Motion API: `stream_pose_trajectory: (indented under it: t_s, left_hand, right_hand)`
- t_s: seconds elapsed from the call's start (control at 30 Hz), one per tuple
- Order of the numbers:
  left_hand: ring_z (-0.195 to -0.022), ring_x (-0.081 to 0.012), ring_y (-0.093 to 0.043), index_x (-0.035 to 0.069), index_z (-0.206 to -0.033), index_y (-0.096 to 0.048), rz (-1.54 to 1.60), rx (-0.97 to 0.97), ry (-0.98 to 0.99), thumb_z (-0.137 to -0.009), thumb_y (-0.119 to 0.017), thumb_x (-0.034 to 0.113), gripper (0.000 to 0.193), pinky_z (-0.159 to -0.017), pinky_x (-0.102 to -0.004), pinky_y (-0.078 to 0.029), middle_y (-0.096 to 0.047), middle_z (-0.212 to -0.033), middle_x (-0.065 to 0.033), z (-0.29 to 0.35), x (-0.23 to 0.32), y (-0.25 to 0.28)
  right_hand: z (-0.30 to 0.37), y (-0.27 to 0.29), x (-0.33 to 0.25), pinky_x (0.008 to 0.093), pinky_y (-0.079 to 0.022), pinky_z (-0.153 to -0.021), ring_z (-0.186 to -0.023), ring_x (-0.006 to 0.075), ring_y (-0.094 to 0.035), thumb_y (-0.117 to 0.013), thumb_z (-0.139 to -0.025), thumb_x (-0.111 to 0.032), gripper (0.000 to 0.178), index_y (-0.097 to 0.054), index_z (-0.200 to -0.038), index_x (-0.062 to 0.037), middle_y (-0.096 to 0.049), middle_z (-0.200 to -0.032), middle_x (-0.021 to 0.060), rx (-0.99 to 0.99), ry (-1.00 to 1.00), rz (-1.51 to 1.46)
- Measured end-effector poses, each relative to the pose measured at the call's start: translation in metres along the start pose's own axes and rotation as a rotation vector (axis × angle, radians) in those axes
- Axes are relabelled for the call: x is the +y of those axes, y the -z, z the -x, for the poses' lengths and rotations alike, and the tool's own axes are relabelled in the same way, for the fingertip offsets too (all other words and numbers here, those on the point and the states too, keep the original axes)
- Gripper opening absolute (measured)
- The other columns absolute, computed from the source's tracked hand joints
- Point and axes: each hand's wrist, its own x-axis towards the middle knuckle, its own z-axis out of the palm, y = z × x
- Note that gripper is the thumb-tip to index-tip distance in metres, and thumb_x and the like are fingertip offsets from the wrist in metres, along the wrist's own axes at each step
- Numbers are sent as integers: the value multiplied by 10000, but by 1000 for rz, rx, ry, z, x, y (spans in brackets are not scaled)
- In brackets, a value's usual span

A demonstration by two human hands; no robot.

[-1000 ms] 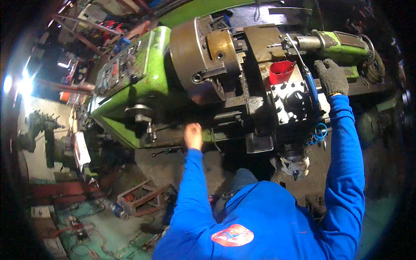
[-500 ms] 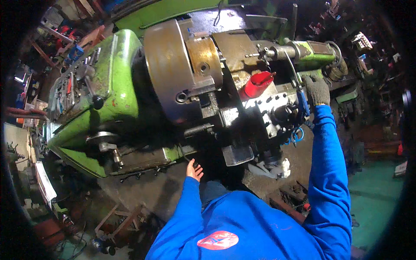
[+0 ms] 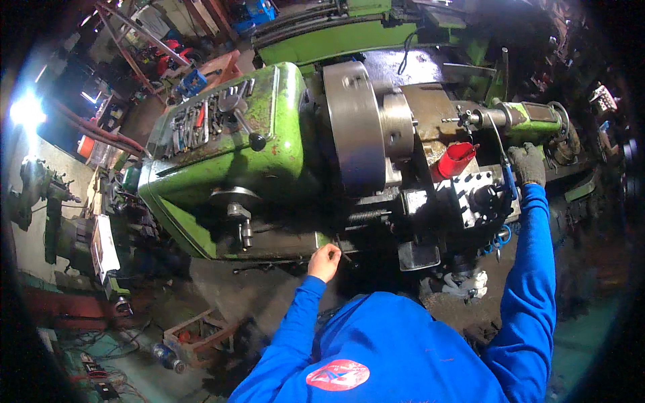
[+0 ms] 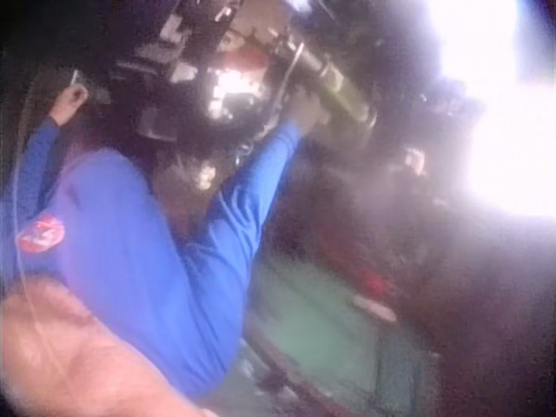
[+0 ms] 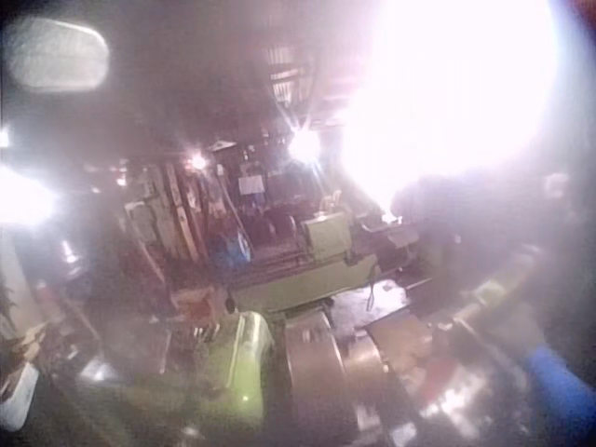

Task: The person operates a green metal lathe in a workshop, adjusting the chuck and tool post, then uses a wrench to tighten components. They handle a metal rod and a small cylindrical part, positioning them in the chuck and making adjustments to the machine's controls.

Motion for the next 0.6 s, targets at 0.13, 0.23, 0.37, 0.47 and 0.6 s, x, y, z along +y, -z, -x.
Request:
stream_pose_trajectory:
  t_s: [0.13, 0.23, 0.37, 0.47, 0.6]
  left_hand:
    - [-932, -321, -712, 52, -967, -738, 5, 353, -444, -949, -728, 138, 88, -850, -429, -564, -735, -983, -134, -16, 74, 57]
    - [-1053, -350, -673, 81, -979, -716, -154, 567, -616, -933, -697, 131, 70, -954, -475, -506, -726, -1038, -115, -31, 140, 115]
    - [-1191, -344, -619, 105, -1037, -722, -372, 671, -753, -924, -705, 147, 122, -1062, -502, -443, -699, -1154, -115, -76, 186, 164]
    - [-1310, -350, -549, 106, -1089, -711, -532, 673, -791, -912, -728, 160, 186, -1149, -514, -378, -645, -1263, -138, -104, 210, 175]
    - [-1387, -343, -501, 120, -1158, -711, -701, 674, -745, -907, -737, 219, 271, -1213, -550, -315, -608, -1363, -151, -139, 219, 172]
  right_hand:
    - [6, 1, -2, 534, -524, -1041, -1212, 503, -648, -716, -928, -453, 549, -702, -1270, -24, -670, -1266, 361, 61, 26, -15]
    - [0, -2, 0, 524, -529, -1039, -1212, 469, -661, -618, -974, -402, 432, -731, -1234, -75, -699, -1280, 292, -76, -22, -14]
    - [15, 16, -15, 508, -534, -1044, -1176, 430, -689, -554, -990, -363, 393, -768, -1186, -99, -738, -1241, 220, -93, -50, -30]
    - [20, 21, -24, 517, -554, -994, -1129, 444, -704, -651, -944, -322, 310, -782, -1125, -108, -755, -1177, 230, -51, -107, -34]
    - [17, 25, -20, 505, -553, -1036, -1196, 433, -687, -604, -976, -293, 318, -785, -1196, -152, -733, -1279, 199, -118, -119, -12]
